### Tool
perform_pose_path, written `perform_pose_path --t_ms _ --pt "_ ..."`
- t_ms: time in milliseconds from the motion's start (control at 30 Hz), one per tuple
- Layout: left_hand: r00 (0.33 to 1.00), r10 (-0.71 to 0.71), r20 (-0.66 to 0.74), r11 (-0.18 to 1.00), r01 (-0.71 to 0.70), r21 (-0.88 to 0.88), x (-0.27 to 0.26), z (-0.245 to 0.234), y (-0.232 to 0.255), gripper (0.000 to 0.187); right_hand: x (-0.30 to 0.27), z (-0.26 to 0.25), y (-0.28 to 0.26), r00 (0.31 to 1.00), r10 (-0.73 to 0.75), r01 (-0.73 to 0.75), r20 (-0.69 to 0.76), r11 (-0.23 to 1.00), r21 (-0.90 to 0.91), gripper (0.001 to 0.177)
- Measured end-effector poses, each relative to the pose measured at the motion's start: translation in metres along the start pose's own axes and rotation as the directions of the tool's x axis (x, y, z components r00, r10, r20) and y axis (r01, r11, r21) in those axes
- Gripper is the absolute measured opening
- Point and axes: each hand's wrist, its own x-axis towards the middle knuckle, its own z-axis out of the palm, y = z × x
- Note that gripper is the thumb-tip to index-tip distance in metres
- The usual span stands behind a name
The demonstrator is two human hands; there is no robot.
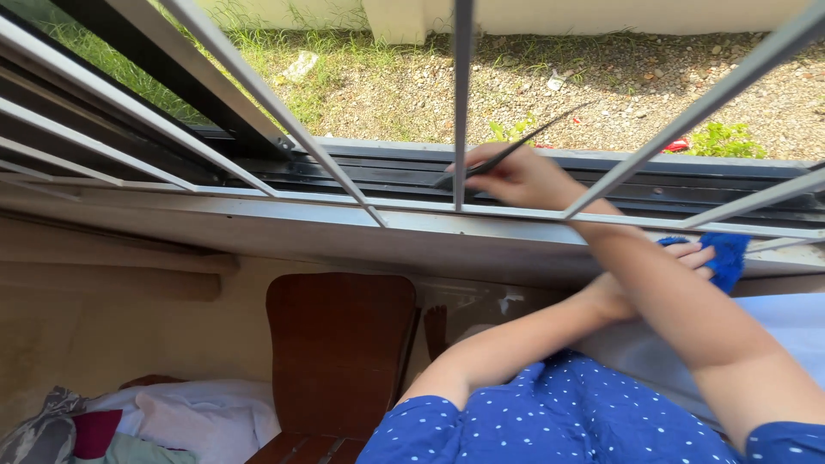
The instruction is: Cleaning the sliding window track and frame with a cloth and a brush.
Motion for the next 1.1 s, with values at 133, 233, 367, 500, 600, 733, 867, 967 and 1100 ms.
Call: perform_pose_path --t_ms 133,233,367,500,600,733,867,967,1100 --pt "0.989 0.071 0.133 0.979 -0.043 -0.198 0.006 -0.027 -0.003 0.043 -0.008 0.008 0.009 0.998 0.008 -0.005 0.055 0.998 -0.061 0.019" --pt "0.948 0.181 0.262 0.915 -0.065 -0.397 -0.021 -0.051 -0.017 0.057 -0.039 -0.025 0.018 0.981 0.033 -0.003 0.192 0.988 -0.153 0.013" --pt "0.937 -0.141 0.32 0.904 0.254 -0.345 -0.055 -0.149 -0.05 0.048 -0.104 -0.082 0.018 0.935 0.353 -0.342 0.041 0.925 -0.167 0.019" --pt "0.807 -0.532 0.255 0.747 0.589 -0.308 -0.072 -0.252 -0.074 0.036 -0.133 -0.104 0.005 0.833 0.481 -0.521 -0.272 0.848 -0.095 0.019" --pt "0.782 -0.59 0.199 0.688 0.617 -0.382 -0.074 -0.301 -0.087 0.029 -0.095 -0.06 0.04 0.721 0.478 -0.472 -0.502 0.869 0.149 0.014" --pt "0.807 -0.557 0.198 0.701 0.584 -0.409 -0.075 -0.327 -0.103 0.03 0.014 0.019 -0.008 0.963 0.122 -0.148 -0.24 0.985 -0.091 0.015" --pt "0.739 -0.644 0.196 0.615 0.653 -0.442 -0.081 -0.333 -0.124 0.027 0.036 0.058 0.021 0.991 0.133 -0.123 0.028 0.965 -0.231 0.018" --pt "0.695 -0.676 0.243 0.565 0.702 -0.433 -0.086 -0.33 -0.136 0.053 0.001 0.037 0.027 0.969 0.246 -0.233 0.009 0.929 -0.288 0.018" --pt "0.685 -0.601 0.413 0.342 0.687 -0.641 -0.072 -0.325 -0.142 0.079 -0.09 -0.016 0.035 0.877 0.366 -0.438 -0.309 0.874 -0.208 0.015"
